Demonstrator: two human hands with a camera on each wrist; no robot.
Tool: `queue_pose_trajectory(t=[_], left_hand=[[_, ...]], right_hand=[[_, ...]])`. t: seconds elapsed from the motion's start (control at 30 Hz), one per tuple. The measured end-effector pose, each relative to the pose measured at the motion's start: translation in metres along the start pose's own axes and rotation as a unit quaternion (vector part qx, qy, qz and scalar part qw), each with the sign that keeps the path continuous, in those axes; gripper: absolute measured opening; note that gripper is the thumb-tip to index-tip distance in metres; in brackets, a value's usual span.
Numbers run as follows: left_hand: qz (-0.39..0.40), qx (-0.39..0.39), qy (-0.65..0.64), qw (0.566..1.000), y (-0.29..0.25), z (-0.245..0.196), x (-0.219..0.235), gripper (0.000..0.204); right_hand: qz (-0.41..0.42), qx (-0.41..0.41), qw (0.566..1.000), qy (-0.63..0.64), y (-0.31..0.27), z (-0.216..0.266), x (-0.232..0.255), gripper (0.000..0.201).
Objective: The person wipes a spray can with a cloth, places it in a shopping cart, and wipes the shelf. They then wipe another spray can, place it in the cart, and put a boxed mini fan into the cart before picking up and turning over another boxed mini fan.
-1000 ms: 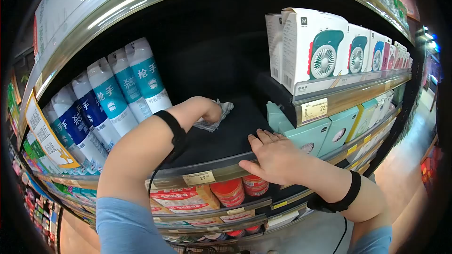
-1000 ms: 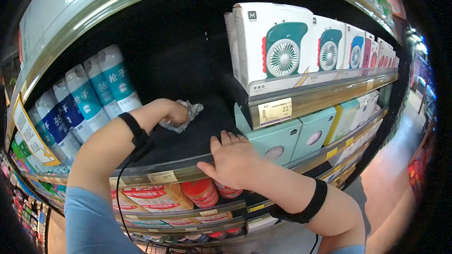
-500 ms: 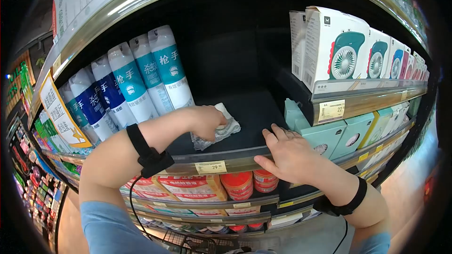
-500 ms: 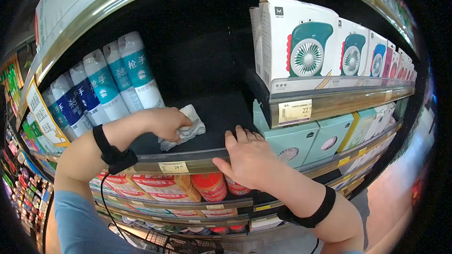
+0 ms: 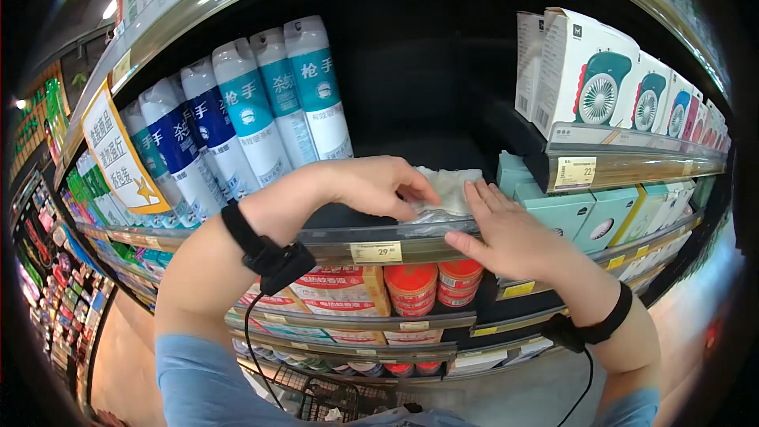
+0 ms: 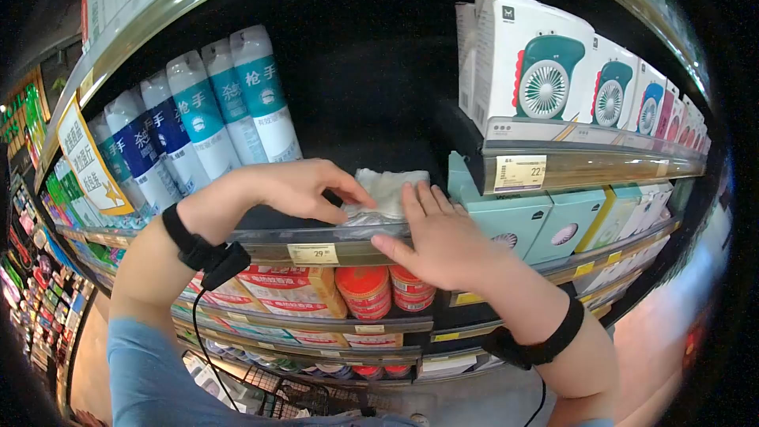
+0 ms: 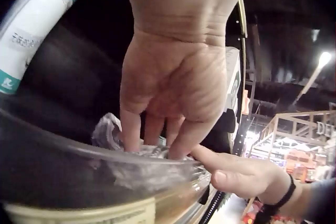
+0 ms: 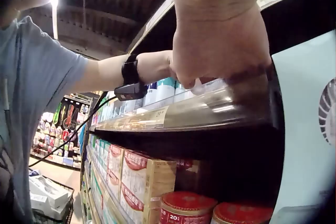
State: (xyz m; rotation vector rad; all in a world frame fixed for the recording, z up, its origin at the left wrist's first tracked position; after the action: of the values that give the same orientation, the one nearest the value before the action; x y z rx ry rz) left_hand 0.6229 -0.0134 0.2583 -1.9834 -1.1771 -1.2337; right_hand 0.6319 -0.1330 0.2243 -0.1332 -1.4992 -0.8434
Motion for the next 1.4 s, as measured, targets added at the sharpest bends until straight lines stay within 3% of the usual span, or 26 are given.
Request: queue_pose_trajectory(t=[0.1,0.17,0.2,0.23,0.27,0.33,0.43,0.5,0.63,0.9,1.03,1.17,1.33,1.4], left_hand=[[-0.071,-0.002,0.02,0.997,-0.042,-0.013,0.017,0.035],[-0.176,0.064,0.04,0.981,-0.076,-0.019,0.037,0.033],[-0.229,0.045,0.046,0.971,-0.092,-0.024,0.041,0.03],[-0.23,0.051,0.047,0.971,-0.106,-0.027,0.039,0.03],[-0.26,0.039,0.053,0.963,-0.121,-0.035,0.042,0.029],[-0.329,0.029,0.056,0.942,-0.147,-0.042,0.041,0.026],[-0.383,0.014,0.065,0.921,-0.175,-0.046,0.031,0.023],[-0.396,0.027,0.055,0.916,-0.189,-0.045,0.024,0.022],[-0.405,0.056,0.065,0.91,-0.216,-0.038,0.016,0.021],[-0.445,0.133,-0.009,0.885,-0.237,0.006,0.02,0.02],[-0.477,0.108,0.005,0.872,-0.233,0.024,0.018,0.018],[-0.474,0.1,0.028,0.874,-0.222,0.025,0.011,0.017],[-0.491,0.084,0.059,0.865,-0.218,0.014,0.001,0.018],[-0.498,0.076,0.083,0.86,-0.219,0.01,-0.003,0.018]], right_hand=[[-0.023,0.028,0.999,0.006,0.017,0.015,0.017,0.08],[0.006,0.011,1.0,0.008,0.031,0.026,0.013,0.075],[0.101,-0.013,0.995,0.007,0.037,0.028,-0.004,0.076],[0.194,-0.037,0.98,0.005,0.039,0.032,-0.021,0.076],[0.204,-0.041,0.978,-0.028,0.047,0.04,-0.024,0.071],[0.218,0.001,0.975,0.038,0.066,0.064,-0.029,0.067],[0.215,0.076,0.962,0.151,0.092,0.111,-0.044,0.06],[0.25,0.08,0.944,0.202,0.107,0.137,-0.063,0.059],[0.188,0.12,0.96,0.17,0.134,0.168,-0.084,0.054],[0.18,0.098,0.973,0.103,0.129,0.136,-0.065,0.044],[0.247,0.047,0.967,0.042,0.109,0.081,-0.047,0.049],[0.244,0.001,0.969,-0.035,0.091,0.023,-0.029,0.058],[0.178,0.001,0.984,-0.003,0.077,0.006,-0.018,0.042],[0.057,0.043,0.997,-0.005,0.08,0.012,-0.01,0.035]])
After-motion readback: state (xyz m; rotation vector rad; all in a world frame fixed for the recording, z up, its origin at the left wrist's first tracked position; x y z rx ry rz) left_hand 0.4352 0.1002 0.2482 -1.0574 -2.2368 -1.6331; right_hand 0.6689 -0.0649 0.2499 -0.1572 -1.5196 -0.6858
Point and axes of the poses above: each hand's wrist, its own y-axis towards the middle knuckle, its own x-axis out of the back of the hand, z = x × y, the point moved 9 cm from there along y, towards the middle knuckle, and after that the axes turned 8 degrees about -z, right-handed, at the moved point
